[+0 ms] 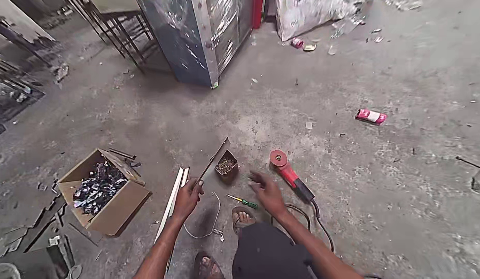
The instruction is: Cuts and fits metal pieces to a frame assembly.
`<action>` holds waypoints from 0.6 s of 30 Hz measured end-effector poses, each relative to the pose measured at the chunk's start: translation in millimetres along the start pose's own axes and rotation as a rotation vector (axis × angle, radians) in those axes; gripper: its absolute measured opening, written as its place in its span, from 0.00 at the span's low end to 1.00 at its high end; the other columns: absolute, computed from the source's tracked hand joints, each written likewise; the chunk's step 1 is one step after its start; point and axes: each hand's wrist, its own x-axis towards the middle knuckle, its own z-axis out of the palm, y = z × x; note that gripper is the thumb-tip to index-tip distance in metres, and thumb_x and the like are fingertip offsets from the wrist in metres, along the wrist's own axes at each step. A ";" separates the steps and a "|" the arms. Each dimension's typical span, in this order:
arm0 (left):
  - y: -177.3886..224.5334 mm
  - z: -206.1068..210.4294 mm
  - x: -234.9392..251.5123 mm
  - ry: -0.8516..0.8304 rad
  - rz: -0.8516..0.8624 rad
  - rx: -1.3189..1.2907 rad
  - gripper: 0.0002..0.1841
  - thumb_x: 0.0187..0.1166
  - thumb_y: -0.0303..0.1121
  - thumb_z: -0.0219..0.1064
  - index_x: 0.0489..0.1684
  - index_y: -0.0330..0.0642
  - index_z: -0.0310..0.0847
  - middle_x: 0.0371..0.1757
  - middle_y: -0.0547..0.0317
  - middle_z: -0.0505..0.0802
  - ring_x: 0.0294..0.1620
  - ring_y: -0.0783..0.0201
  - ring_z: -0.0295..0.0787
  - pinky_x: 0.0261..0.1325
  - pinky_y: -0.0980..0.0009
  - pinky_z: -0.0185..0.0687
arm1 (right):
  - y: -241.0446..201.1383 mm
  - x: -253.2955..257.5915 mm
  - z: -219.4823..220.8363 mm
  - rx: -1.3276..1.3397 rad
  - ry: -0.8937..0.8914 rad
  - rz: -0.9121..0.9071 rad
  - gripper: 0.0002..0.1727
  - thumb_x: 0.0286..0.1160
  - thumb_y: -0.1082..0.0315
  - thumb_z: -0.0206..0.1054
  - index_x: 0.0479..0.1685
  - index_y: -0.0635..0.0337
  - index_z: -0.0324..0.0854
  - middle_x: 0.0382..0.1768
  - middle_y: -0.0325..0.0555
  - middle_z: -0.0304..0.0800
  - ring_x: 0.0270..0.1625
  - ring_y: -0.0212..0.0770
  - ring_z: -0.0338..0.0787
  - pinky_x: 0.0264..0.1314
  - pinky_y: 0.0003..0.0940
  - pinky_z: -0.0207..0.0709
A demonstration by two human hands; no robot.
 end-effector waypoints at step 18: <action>-120.7 85.6 64.6 -0.144 -0.183 -0.042 0.20 0.88 0.51 0.59 0.55 0.46 0.89 0.38 0.64 0.94 0.39 0.71 0.90 0.50 0.65 0.87 | 209.4 42.5 -119.1 -0.775 -0.210 0.717 0.48 0.40 0.35 0.82 0.64 0.59 0.80 0.52 0.61 0.90 0.55 0.63 0.90 0.53 0.70 0.80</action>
